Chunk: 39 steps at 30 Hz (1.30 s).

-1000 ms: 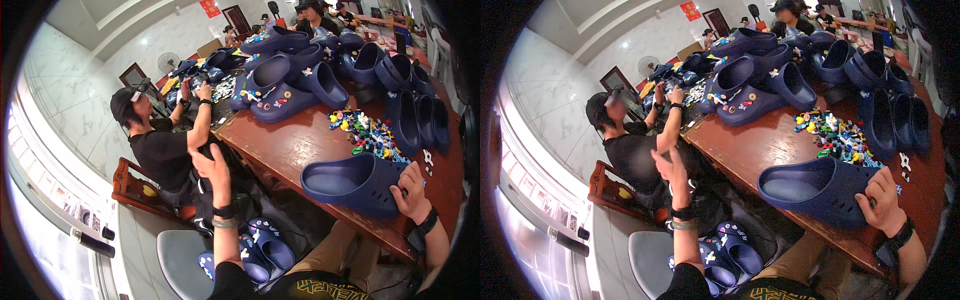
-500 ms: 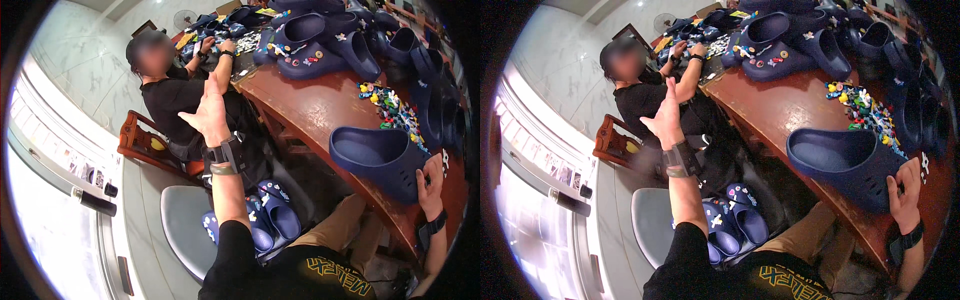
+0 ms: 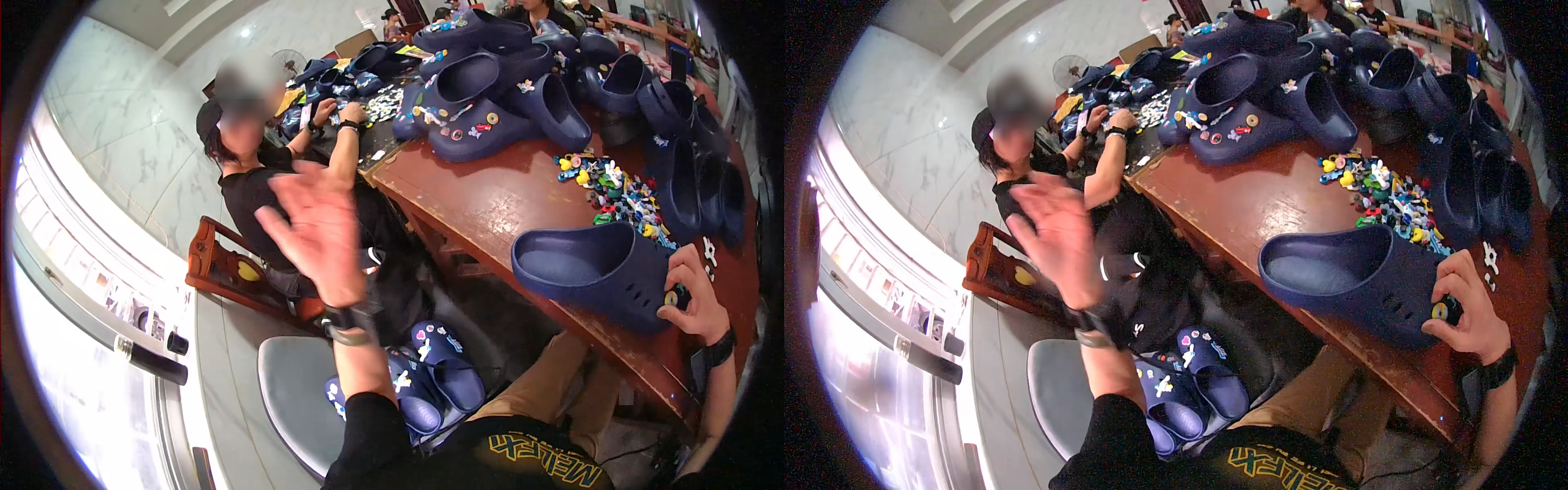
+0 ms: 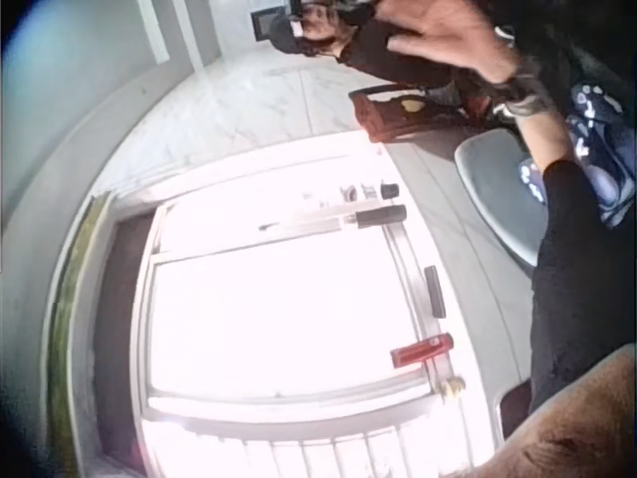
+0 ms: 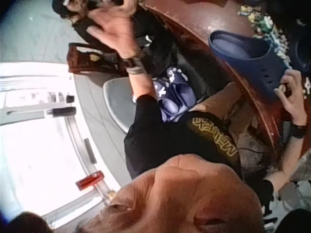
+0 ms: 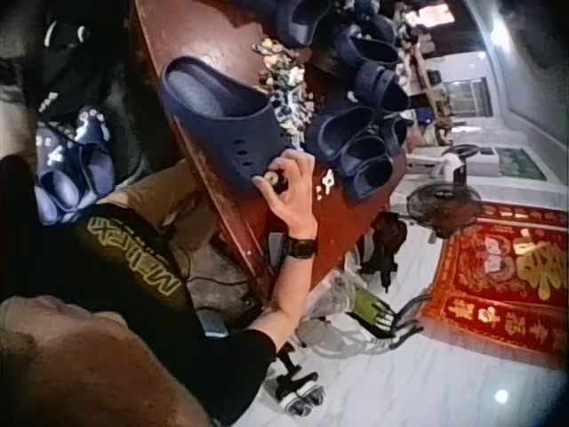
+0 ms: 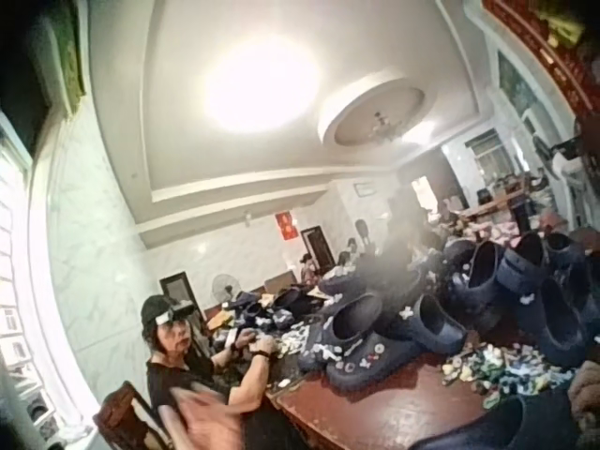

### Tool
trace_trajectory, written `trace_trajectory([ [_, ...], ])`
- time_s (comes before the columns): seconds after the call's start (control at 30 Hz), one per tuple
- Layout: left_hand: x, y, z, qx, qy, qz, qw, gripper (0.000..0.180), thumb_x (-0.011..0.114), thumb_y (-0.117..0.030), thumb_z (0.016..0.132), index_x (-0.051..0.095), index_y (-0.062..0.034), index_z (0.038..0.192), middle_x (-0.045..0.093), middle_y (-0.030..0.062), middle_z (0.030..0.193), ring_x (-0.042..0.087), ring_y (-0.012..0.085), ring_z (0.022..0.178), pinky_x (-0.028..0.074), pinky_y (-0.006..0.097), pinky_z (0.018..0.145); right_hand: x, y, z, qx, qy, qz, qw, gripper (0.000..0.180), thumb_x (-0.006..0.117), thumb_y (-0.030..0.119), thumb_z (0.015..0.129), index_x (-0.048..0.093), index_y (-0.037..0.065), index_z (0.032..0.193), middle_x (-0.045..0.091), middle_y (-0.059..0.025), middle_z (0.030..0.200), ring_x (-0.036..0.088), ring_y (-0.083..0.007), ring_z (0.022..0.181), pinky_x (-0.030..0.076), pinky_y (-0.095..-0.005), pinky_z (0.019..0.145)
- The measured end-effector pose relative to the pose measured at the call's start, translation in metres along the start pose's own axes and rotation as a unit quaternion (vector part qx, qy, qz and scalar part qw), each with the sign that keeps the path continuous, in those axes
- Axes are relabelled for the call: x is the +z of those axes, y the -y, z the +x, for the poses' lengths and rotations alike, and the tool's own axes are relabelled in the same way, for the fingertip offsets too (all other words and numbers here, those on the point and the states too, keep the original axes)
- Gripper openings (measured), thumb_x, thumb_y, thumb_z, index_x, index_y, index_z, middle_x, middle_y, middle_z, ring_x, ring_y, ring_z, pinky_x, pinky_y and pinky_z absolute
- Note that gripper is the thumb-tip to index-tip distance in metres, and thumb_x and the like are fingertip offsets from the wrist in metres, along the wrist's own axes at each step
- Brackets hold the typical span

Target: Applying decorative pins and charms into the ventilation holes of rubber clog-style shoes.

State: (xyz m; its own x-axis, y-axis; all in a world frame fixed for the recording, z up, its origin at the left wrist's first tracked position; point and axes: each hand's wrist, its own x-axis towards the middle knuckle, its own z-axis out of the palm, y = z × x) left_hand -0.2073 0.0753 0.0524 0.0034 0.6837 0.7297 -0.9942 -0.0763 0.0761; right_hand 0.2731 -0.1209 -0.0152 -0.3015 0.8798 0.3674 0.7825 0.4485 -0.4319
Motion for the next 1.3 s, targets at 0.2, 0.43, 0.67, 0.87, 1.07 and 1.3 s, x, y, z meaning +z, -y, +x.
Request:
trace_trajectory([
  [0.2, 0.031, 0.114, -0.054, -0.259, 0.195, 0.64, 0.697, 0.046, 0.054, -0.042, 0.093, 0.066, 0.0016, 0.092, 0.066, 0.0175, 0.093, 0.062, 0.0321, 0.09, 0.049, 0.039, 0.082, 0.004, 0.003, 0.0, 0.068, -0.027, 0.01, 0.997, 0.075, 0.073, 0.047, 0.072, 0.047, 0.002, 0.126, 0.044, -0.0203, 0.13, 0.041, -0.0376, 0.126, 0.03, -0.0417, 0.106],
  [0.43, 0.042, 0.206, -0.106, -0.252, 0.312, 0.698, 0.593, 0.048, 0.065, -0.045, 0.085, 0.058, 0.0018, 0.079, 0.061, 0.0257, 0.076, 0.061, 0.0419, 0.076, 0.046, 0.049, 0.066, 0.002, 0.0, -0.004, 0.06, 0.056, -0.15, 0.985, 0.077, 0.055, 0.048, 0.085, 0.035, -0.001, 0.141, 0.038, -0.0223, 0.142, 0.038, -0.0405, 0.13, 0.027, -0.0447, 0.111],
  [0.67, 0.027, 0.235, -0.127, -0.191, 0.237, 0.73, 0.612, 0.042, 0.066, -0.042, 0.085, 0.054, -0.0032, 0.074, 0.055, 0.0217, 0.057, 0.057, 0.042, 0.057, 0.043, 0.049, 0.049, 0.007, 0.004, -0.005, 0.092, 0.014, -0.167, 0.982, 0.05, 0.042, 0.021, 0.093, 0.042, -0.002, 0.137, 0.044, -0.0234, 0.139, 0.04, -0.0406, 0.13, 0.028, -0.0457, 0.111],
  [0.87, 0.023, 0.237, -0.129, -0.192, 0.229, 0.731, 0.614, 0.041, 0.065, -0.042, 0.085, 0.054, -0.0042, 0.073, 0.054, 0.0215, 0.057, 0.057, 0.0419, 0.057, 0.042, 0.049, 0.048, 0.02, -0.021, -0.012, 0.112, -0.112, -0.057, 0.986, 0.036, 0.036, 0.014, 0.097, 0.053, -0.003, 0.123, 0.058, -0.0206, 0.121, 0.055, -0.0324, 0.115, 0.038, -0.0386, 0.102],
  [1.07, 0.025, 0.238, -0.132, -0.174, 0.218, 0.736, 0.617, 0.041, 0.066, -0.042, 0.084, 0.053, -0.0047, 0.072, 0.054, 0.0208, 0.056, 0.057, 0.0411, 0.056, 0.042, 0.049, 0.048, 0.003, -0.103, -0.025, 0.276, -0.188, 0.086, 0.939, 0.03, 0.041, 0.024, 0.102, 0.053, 0.001, 0.117, 0.062, -0.011, 0.104, 0.059, -0.0221, 0.098, 0.044, -0.0317, 0.09],
  [1.3, 0.023, 0.24, -0.135, -0.172, 0.21, 0.736, 0.621, 0.04, 0.066, -0.042, 0.084, 0.053, -0.005, 0.073, 0.054, 0.0202, 0.056, 0.057, 0.0412, 0.056, 0.042, 0.049, 0.048, -0.024, -0.043, -0.016, 0.19, -0.062, 0.066, 0.978, 0.062, 0.055, 0.034, 0.09, 0.039, 0.002, 0.14, 0.041, -0.0169, 0.142, 0.036, -0.0265, 0.135, 0.026, -0.0372, 0.112],
])
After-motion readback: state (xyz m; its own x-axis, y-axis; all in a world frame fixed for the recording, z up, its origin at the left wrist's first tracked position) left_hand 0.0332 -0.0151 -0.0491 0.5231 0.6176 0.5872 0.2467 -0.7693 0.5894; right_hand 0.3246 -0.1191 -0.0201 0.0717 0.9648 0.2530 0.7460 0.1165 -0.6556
